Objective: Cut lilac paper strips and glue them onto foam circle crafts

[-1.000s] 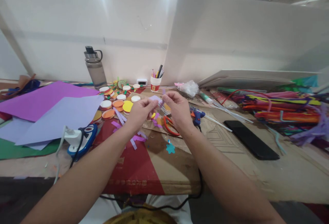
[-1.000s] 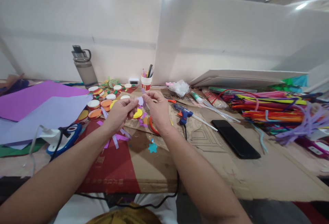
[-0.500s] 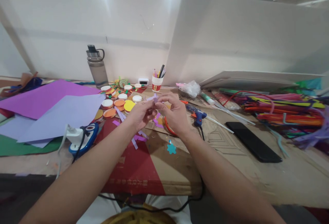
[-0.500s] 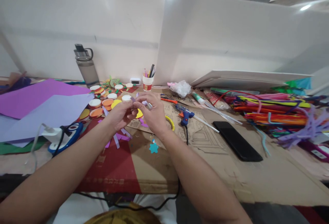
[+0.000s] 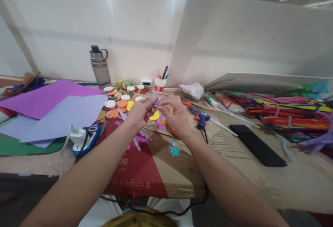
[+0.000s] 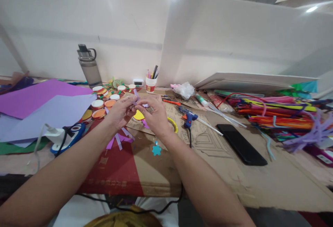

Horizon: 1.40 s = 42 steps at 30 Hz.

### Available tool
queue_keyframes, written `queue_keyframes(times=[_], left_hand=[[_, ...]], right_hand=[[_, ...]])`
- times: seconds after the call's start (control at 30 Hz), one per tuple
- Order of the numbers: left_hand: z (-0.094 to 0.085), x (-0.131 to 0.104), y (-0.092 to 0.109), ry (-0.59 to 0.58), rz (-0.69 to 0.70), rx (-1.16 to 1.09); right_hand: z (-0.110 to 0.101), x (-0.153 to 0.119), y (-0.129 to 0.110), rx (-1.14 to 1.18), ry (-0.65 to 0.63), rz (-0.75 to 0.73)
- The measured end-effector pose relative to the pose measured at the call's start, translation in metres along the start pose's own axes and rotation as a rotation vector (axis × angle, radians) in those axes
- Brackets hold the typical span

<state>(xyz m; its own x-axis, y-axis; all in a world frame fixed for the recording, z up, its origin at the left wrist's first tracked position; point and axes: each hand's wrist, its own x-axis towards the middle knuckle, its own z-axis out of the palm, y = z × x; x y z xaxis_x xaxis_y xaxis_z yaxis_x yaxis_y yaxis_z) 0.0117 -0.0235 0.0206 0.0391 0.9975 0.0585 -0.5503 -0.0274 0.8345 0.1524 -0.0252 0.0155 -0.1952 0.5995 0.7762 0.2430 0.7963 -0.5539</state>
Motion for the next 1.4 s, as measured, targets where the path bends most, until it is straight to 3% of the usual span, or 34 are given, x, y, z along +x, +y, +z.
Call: queue_keyframes(times=[0.33,0.63,1.0,1.4], left_hand=[[-0.0011,0.0016,0.0013,0.005,0.046,0.004],[0.0037,-0.0036,-0.0022,-0.007,0.188,0.161],[0.002,-0.0012,0.0003,0.031,0.116,0.013],[0.0021,-0.0026,0.0016,0.012,0.104,0.07]], right_hand=[[-0.0002,0.0006,-0.0005,0.009,-0.021,0.066],[0.0013,-0.0008,0.0013,0.035,0.013,0.128],[0.0013,0.0,-0.0001,0.045,-0.032,-0.007],[-0.0013,0.0004,-0.0019,-0.026,-0.005,0.101]])
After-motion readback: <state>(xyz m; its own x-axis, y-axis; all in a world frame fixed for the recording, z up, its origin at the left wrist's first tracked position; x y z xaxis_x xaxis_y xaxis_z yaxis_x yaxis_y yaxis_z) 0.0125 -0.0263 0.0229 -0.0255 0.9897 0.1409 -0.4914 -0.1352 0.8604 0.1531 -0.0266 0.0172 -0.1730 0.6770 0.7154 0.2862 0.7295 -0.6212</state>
